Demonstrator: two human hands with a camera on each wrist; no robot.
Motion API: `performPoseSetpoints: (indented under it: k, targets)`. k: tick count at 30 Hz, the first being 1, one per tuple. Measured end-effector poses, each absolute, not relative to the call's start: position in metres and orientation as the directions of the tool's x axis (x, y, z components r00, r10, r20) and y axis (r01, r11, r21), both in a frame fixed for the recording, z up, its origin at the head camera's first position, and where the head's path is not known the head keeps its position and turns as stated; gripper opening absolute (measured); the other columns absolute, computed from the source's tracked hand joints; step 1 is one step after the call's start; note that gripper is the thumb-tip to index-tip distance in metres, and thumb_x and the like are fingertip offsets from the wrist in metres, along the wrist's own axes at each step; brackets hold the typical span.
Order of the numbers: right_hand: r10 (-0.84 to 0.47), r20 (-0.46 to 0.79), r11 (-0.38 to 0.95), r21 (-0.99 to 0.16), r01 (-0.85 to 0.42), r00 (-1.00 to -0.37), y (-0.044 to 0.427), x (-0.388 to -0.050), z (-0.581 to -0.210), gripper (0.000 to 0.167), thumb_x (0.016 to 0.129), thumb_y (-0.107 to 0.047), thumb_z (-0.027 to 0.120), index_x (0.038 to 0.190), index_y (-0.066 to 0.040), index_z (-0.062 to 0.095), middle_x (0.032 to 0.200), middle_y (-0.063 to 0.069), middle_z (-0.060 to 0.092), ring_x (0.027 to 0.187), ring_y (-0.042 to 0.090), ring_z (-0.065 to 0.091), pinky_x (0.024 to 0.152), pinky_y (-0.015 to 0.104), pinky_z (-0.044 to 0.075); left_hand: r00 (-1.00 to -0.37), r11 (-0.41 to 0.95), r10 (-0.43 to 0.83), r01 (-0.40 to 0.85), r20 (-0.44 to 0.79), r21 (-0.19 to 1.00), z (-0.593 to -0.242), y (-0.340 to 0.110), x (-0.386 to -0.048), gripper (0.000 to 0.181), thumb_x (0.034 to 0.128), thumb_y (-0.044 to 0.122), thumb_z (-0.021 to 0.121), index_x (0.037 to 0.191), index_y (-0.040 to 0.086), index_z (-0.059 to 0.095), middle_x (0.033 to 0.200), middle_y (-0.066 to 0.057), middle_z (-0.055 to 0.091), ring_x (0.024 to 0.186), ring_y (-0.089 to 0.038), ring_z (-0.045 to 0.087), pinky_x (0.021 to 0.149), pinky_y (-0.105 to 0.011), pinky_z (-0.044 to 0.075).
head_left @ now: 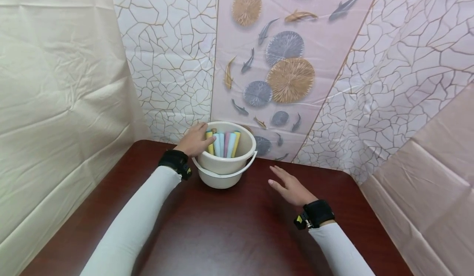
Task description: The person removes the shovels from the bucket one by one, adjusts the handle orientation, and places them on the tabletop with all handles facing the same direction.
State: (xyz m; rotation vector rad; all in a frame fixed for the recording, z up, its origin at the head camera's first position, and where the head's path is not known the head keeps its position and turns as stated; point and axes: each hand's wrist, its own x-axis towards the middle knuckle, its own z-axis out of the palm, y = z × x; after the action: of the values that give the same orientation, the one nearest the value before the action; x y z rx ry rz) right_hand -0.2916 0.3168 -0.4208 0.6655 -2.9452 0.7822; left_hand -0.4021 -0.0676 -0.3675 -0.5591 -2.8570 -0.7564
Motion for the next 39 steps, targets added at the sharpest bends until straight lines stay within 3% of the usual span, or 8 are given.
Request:
performPoseSetpoints:
  k: [39]
  targets:
    - [-0.380, 0.147, 0.782, -0.476, -0.402, -0.913, 0.328, -0.286, -0.419, 0.070, 0.108, -0.046, 0.050, 0.163, -0.008, 0.032, 0.169, 0.023, 0.028, 0.155, 0.044, 0.029, 0.121, 0.067, 0.031, -0.891, 0.750, 0.368, 0.454, 0.267, 0.481, -0.372, -0.005, -0.404, 0.078, 0.1057, 0.048, 0.044, 0.162, -0.003, 0.026, 0.169, -0.018, 0.029, 0.158, -0.033, 0.027, 0.129, -0.049, 0.026]
